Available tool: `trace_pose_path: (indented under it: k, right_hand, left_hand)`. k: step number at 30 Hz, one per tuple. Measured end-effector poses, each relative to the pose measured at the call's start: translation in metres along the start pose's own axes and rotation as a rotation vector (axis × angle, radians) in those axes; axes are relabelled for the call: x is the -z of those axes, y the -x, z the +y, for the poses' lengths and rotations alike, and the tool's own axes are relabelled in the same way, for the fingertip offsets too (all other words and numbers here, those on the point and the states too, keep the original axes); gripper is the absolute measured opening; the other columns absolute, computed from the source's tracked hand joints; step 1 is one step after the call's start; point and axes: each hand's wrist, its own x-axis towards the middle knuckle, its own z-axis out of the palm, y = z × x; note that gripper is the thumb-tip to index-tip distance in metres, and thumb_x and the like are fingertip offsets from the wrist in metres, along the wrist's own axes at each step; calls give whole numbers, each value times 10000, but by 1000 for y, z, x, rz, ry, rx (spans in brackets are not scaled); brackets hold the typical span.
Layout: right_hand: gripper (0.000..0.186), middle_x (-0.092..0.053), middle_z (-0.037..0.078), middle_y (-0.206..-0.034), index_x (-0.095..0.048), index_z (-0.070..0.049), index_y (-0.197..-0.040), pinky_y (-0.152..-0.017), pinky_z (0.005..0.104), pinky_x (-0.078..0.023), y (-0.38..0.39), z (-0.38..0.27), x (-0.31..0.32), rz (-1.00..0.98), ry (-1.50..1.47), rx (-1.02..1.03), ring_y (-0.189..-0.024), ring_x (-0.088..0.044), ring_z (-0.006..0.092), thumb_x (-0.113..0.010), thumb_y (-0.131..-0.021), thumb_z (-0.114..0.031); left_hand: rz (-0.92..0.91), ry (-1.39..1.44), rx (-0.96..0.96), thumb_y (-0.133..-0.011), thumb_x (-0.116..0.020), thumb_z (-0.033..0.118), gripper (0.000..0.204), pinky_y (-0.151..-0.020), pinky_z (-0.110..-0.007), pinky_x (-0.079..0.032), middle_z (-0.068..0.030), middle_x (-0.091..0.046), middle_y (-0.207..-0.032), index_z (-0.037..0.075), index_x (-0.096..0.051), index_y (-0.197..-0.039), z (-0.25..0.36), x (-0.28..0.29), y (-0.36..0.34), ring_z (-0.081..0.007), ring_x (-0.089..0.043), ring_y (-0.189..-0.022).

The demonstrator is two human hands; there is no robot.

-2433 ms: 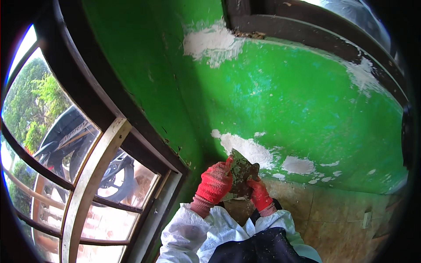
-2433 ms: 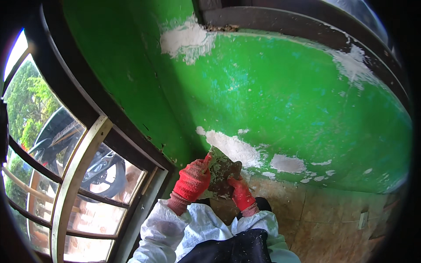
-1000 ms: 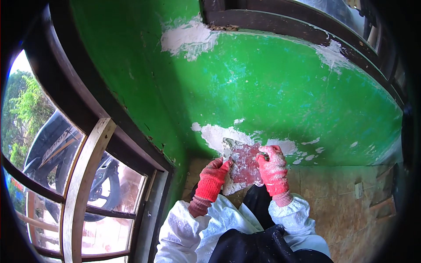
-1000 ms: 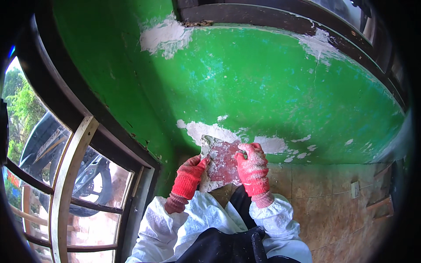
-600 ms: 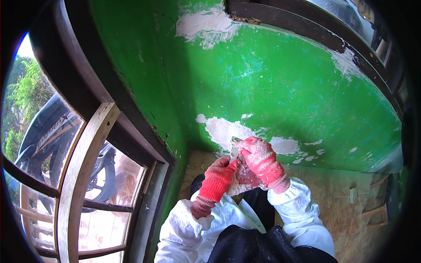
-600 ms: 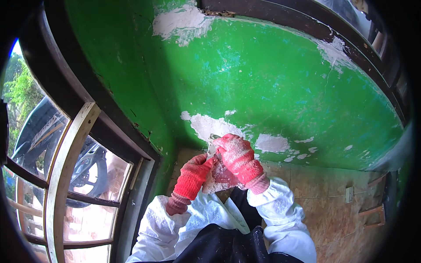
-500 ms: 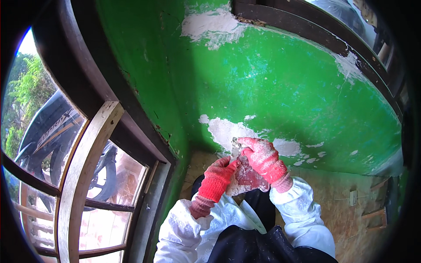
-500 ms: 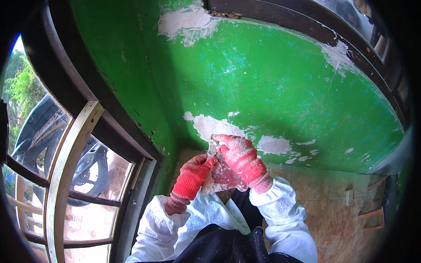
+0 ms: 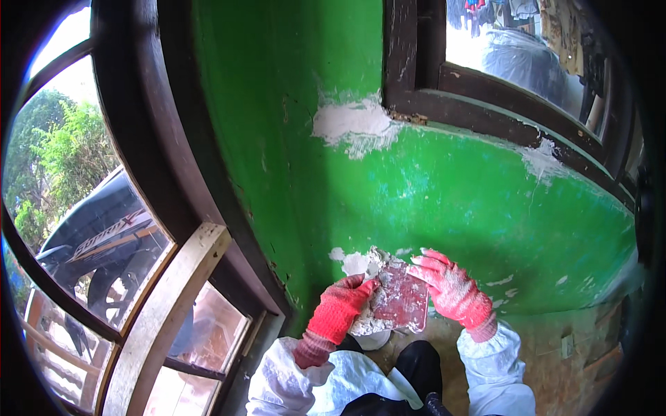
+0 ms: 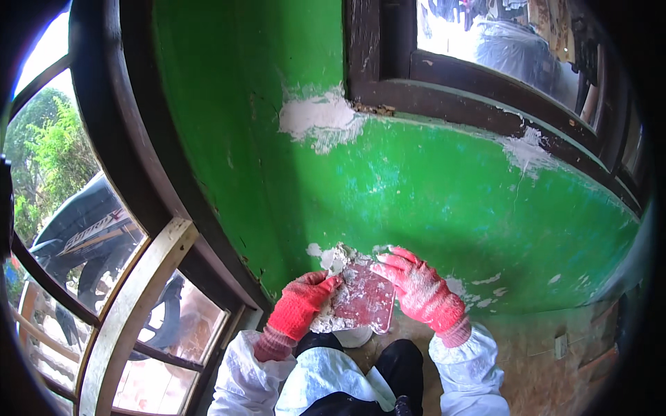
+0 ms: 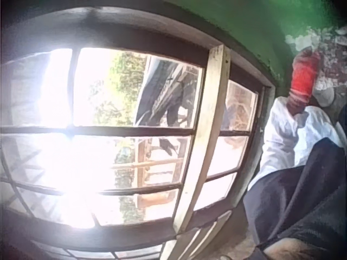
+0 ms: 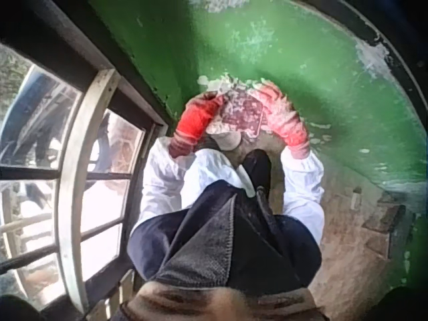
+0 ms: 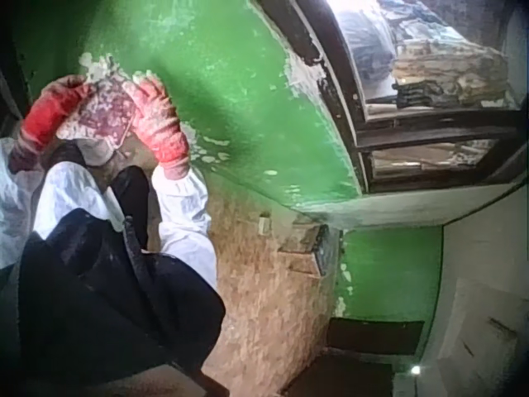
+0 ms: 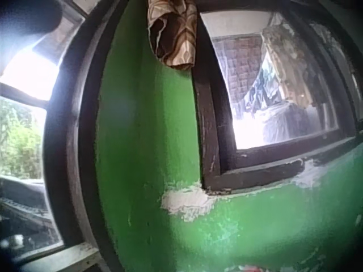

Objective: The person applies white plaster from a bucket onto a green wall using a spatula and a putty knife, spreading and smoothing the compound over patches of the wall surface near a window.

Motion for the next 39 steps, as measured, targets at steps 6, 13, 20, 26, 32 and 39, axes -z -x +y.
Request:
trace_pose_path:
  k: [6,13,20,26,32,39]
  right_hand:
    - [423,-503,77,-1226,-580,-131,-1144,-1012,423,-339,-35,-6,17,41,221,185,-1186,-424,280,-544,-728,-61]
    - [363,-568,36,-1144,-627,-173,-1058,-931,408,-433,-91,20,31,421,365,318,-1055,-540,235,-543,-707,-130]
    - [434,-563,45,-1159,-596,-180,-1130,-933,402,-422,-141,25,29,448,185,178,-1092,-524,255,-592,-697,-159]
    - [254,-653,102,-958,-600,8,-1063,-714,244,-485,-168,35,25,646,-576,-90,-821,-614,134,-578,-810,-3]
    - [207,-654,47,-921,-630,10,-988,-718,245,-481,-203,40,19,1090,-1020,-262,-801,-604,126,-593,-785,25]
    - [249,-672,84,-863,-643,26,-936,-703,297,-479,-193,51,31,993,-728,-579,-772,-622,150,-675,-744,-129]
  left_hand:
    - [-24,-111,-57,-840,-647,206,276,-656,-186,-434,18,-627,-822,2,-613,-1023,61,15,-21,-49,-537,-730]
    - [-255,64,-469,-903,-526,202,302,-738,-282,-467,-62,-638,-973,31,-549,-1151,135,20,-28,-142,-592,-857]
    - [187,121,-637,-901,-483,176,335,-759,-292,-471,-87,-633,-997,52,-493,-1212,113,4,-66,-195,-606,-867]
    - [735,-518,-1213,-769,-597,43,498,-990,-409,-339,-239,-452,-1247,32,-457,-1247,127,-50,-120,-395,-428,-1159]
    - [692,-932,-1201,-750,-490,77,605,-1067,-481,-197,-255,-325,-1345,-60,-309,-1311,136,-83,-174,-421,-304,-1240]
    - [677,-930,-1181,-747,-485,78,617,-1067,-480,-194,-273,-314,-1336,-100,-284,-1303,136,-98,-170,-410,-291,-1244]
